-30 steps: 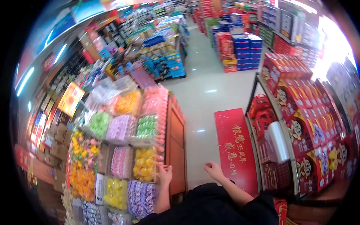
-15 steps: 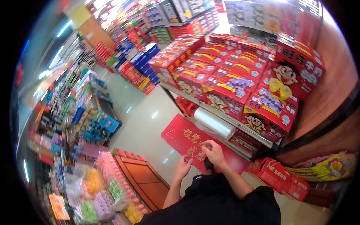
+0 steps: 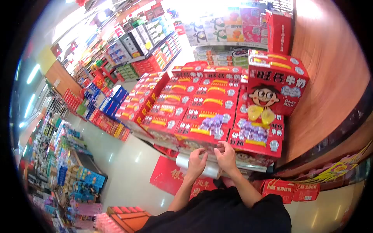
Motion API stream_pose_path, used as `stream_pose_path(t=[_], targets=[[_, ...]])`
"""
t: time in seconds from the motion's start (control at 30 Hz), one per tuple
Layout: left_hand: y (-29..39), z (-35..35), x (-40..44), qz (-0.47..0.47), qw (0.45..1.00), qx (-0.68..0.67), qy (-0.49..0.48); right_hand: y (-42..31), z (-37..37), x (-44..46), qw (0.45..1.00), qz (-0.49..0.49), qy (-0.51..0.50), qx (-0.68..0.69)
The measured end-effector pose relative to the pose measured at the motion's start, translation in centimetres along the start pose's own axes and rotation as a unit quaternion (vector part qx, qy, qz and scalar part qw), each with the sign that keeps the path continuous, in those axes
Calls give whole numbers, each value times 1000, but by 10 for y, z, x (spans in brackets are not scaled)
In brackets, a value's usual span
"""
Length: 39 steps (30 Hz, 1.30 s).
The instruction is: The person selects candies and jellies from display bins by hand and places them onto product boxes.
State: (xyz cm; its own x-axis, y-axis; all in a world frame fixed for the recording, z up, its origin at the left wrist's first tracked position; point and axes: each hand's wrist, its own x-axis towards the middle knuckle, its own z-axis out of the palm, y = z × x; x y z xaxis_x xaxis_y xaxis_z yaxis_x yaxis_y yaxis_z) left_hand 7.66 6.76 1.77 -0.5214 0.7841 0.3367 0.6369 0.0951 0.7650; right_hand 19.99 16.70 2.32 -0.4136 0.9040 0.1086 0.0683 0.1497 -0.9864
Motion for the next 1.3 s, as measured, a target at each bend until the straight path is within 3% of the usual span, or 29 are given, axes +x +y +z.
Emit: stream_pose_path(t=[0.1, 0.23, 0.4, 0.53, 0.6, 0.67, 0.8, 0.93, 1.03, 1.1, 1.2, 1.3], targets=[[6, 6, 64, 84, 987, 124, 52, -12, 2, 41, 994, -33, 41, -93], [-9, 23, 120, 75, 975, 207, 38, -17, 9, 79, 974, -63, 51, -212], [-7, 19, 146, -19, 962, 258, -83, -17, 16, 96, 953, -85, 36, -287], [-34, 29, 162, -38, 984, 138, -110, -14, 21, 104, 954, -75, 40, -288], [-39, 29, 165, -91, 991, 1, -102, 1, 22, 109, 940, -136, 74, -305], [-44, 32, 169, -103, 987, -107, -68, 5, 22, 112, 951, -97, 71, -286], [-30, 31, 174, -189, 869, -447, -96, -2, 20, 113, 973, -18, 54, -225], [-26, 44, 165, -70, 986, -124, -92, 3, 15, 111, 979, -9, 47, -199], [-13, 44, 157, 36, 998, 54, -13, 13, 10, 107, 982, -14, 43, -182], [-7, 43, 155, -2, 997, 47, -53, 19, 8, 107, 986, -12, 36, -164], [-3, 52, 151, -36, 994, 45, -94, 30, 5, 112, 994, 104, 10, -1], [-8, 55, 151, -34, 994, -50, -94, 27, 6, 106, 997, 58, 35, 31]])
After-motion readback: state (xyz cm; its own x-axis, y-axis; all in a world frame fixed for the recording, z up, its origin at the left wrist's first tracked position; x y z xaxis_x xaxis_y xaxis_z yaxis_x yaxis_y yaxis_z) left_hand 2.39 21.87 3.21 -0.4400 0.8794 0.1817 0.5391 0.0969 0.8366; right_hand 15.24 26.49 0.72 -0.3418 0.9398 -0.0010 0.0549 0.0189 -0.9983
